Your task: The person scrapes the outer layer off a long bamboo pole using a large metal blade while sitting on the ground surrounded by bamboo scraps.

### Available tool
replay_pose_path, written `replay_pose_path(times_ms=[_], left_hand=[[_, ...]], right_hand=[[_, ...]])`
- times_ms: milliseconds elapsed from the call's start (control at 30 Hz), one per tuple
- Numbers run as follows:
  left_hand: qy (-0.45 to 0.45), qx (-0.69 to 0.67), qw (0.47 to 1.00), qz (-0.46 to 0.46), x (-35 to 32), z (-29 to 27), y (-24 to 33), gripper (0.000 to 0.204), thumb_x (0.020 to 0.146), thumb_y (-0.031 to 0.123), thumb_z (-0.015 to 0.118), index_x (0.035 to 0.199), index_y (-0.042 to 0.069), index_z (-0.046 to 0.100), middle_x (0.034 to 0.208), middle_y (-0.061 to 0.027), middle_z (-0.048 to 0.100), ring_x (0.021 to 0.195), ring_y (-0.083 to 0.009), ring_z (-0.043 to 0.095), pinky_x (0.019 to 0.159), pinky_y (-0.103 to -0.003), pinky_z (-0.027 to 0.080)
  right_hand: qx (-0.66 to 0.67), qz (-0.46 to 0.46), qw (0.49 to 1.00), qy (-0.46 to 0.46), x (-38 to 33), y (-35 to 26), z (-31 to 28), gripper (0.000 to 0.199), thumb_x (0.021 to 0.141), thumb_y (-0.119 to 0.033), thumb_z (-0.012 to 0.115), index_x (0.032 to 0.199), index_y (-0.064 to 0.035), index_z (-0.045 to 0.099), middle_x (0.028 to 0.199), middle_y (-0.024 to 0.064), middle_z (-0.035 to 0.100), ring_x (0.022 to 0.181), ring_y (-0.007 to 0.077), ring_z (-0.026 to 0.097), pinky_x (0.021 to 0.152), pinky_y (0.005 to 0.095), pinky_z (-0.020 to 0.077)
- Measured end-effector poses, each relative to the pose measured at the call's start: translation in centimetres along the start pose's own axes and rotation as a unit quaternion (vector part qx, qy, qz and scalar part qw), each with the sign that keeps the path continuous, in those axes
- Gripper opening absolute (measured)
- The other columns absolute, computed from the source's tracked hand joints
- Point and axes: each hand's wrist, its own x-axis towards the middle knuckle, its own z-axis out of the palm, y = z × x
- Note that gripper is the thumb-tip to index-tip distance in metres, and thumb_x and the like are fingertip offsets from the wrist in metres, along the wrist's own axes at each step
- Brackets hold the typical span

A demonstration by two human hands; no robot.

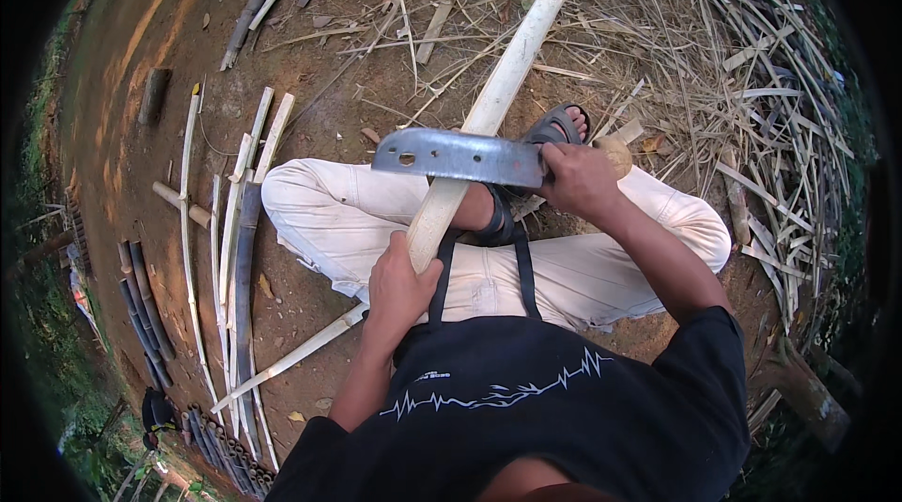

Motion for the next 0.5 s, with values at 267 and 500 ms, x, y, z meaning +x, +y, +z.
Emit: replay_pose_path(times_ms=[267,500], left_hand=[[0.0,-0.007,1.0,-0.005,-1.0,-0.3,-0.5,0.039,0.079,0.017,0.074,0.1,-0.006,0.05,0.085,-0.0333,0.064,0.085,-0.051,0.064,0.075,-0.054,0.05],[0.014,0.004,1.0,0.026,-0.8,0.6,-1.7,0.041,0.078,0.016,0.075,0.101,-0.006,0.05,0.085,-0.0336,0.064,0.084,-0.0512,0.063,0.074,-0.054,0.05]], right_hand=[[-0.035,0.173,0.984,0.022,2.7,5.5,-1.0,0.026,0.076,-0.024,0.075,0.089,-0.0053,0.062,0.078,0.0167,0.069,0.071,0.0357,0.069,0.065,0.0455,0.056],[0.015,-0.065,0.997,0.034,-1.7,0.3,1.0,0.027,0.068,-0.018,0.074,0.088,-0.0052,0.061,0.08,0.0148,0.068,0.071,0.0341,0.069,0.065,0.0442,0.0562]])
